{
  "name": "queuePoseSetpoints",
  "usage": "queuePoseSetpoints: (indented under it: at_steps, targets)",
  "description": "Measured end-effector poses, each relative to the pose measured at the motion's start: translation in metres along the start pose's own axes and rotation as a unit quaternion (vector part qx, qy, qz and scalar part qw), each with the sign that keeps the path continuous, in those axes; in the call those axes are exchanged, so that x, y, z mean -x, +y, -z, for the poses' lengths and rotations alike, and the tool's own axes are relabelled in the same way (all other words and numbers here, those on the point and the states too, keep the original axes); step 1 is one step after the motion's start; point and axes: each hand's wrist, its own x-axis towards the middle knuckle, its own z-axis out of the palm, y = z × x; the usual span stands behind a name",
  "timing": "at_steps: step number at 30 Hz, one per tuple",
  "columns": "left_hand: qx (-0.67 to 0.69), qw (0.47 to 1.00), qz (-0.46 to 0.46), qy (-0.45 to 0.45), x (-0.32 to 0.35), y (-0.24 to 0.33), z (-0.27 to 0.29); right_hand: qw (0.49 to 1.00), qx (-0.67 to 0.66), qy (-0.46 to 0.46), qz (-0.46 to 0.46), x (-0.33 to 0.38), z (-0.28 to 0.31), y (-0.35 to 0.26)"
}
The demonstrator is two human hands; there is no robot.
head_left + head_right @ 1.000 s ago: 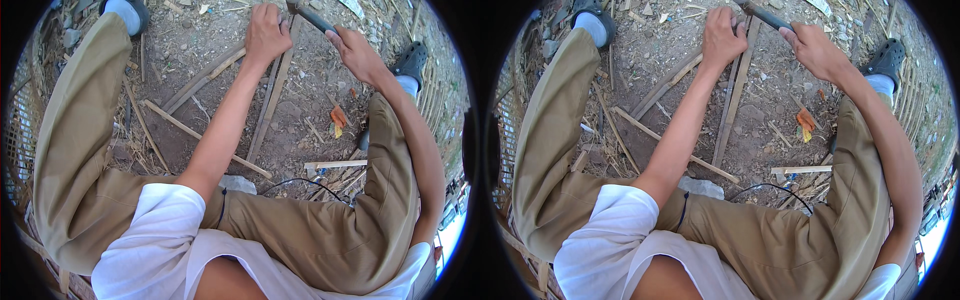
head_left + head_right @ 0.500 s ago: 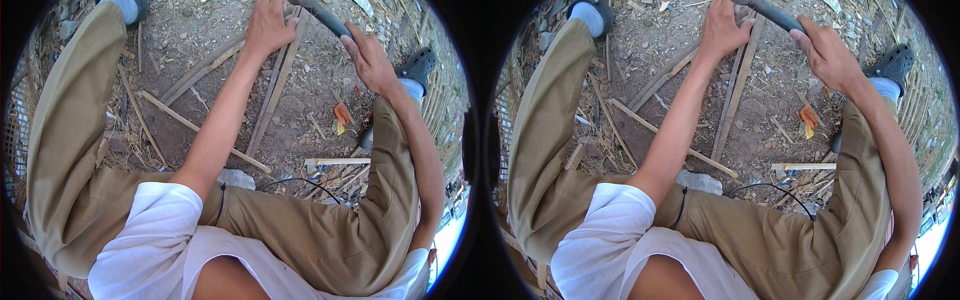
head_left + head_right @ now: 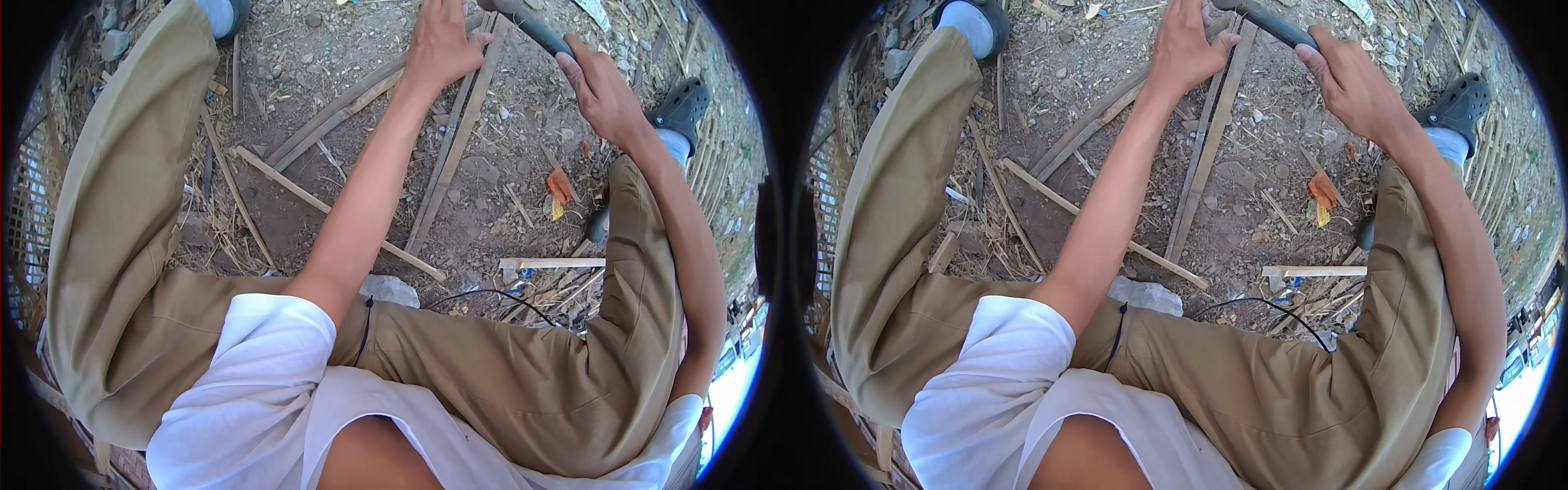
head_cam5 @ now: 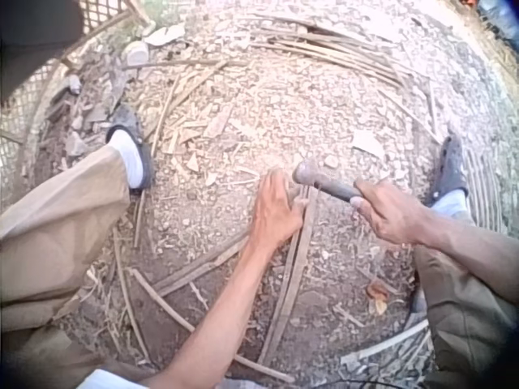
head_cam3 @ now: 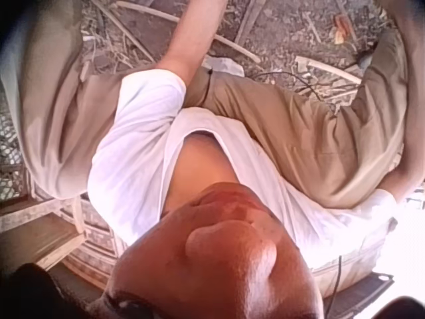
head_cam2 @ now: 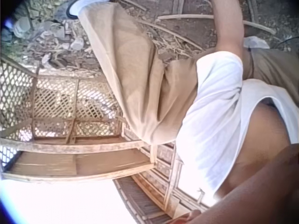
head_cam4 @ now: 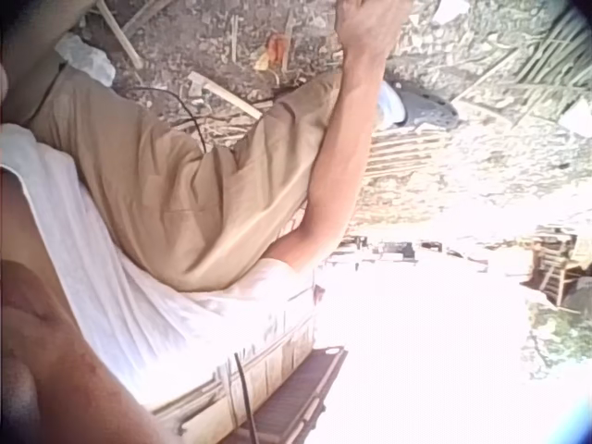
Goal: The person assembles a bamboo lattice by nailing thin strips together with a hammer and then uses a machete to shave and trim the wood edges while sitting on the ground.
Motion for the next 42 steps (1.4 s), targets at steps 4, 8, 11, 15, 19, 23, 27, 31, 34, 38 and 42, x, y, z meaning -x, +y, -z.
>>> queuePoseSetpoints:
  at_steps: [4, 8, 11, 15, 19, 23, 27, 31, 34, 38, 42]
  targets:
    - [-0.014, 0.999, 0.032, -0.031, -0.004, -0.002, 0.0, 0.99, 0.043, -0.107, -0.08, -0.004, 0.01, 0.01]
    - [-0.007, 1.0, -0.001, 0.007, 0.003, -0.006, -0.005, 1.0, -0.007, 0.004, -0.003, -0.006, 0.016, -0.013]
    - [-0.025, 0.999, 0.006, 0.027, 0.005, -0.01, -0.011, 0.989, 0.045, -0.124, -0.067, -0.007, 0.004, 0.005]
    - [-0.017, 1.0, 0.011, 0.015, 0.004, -0.008, -0.006, 0.989, 0.037, -0.127, -0.066, -0.007, 0.018, -0.011]
    - [0.009, 1.0, 0.019, -0.012, 0.001, 0.001, -0.002, 1.0, -0.003, -0.012, -0.016, 0.002, 0.004, -0.002]
    - [-0.008, 0.998, 0.044, -0.035, 0.001, -0.005, -0.001, 0.968, 0.053, -0.205, -0.134, -0.009, 0.014, 0.005]
    - [-0.07, 0.996, -0.023, 0.043, 0.005, -0.009, -0.008, 0.996, -0.013, -0.046, -0.081, 0.0, 0.011, -0.016]
    - [-0.02, 0.998, -0.052, 0.005, 0.003, 0.001, 0.002, 0.977, 0.042, -0.151, -0.143, 0.0, -0.002, 0.004]
    - [-0.024, 0.998, -0.059, 0.002, 0.001, -0.003, 0.005, 0.965, 0.001, -0.171, -0.2, -0.009, 0.008, -0.013]
    - [0.002, 0.998, -0.069, -0.003, 0.006, -0.002, 0.008, 0.944, -0.073, -0.127, -0.297, -0.01, 0.012, -0.053]
    - [0.017, 0.996, -0.093, -0.009, 0.005, -0.005, 0.016, 0.938, -0.115, -0.011, -0.328, -0.016, -0.019, -0.055]
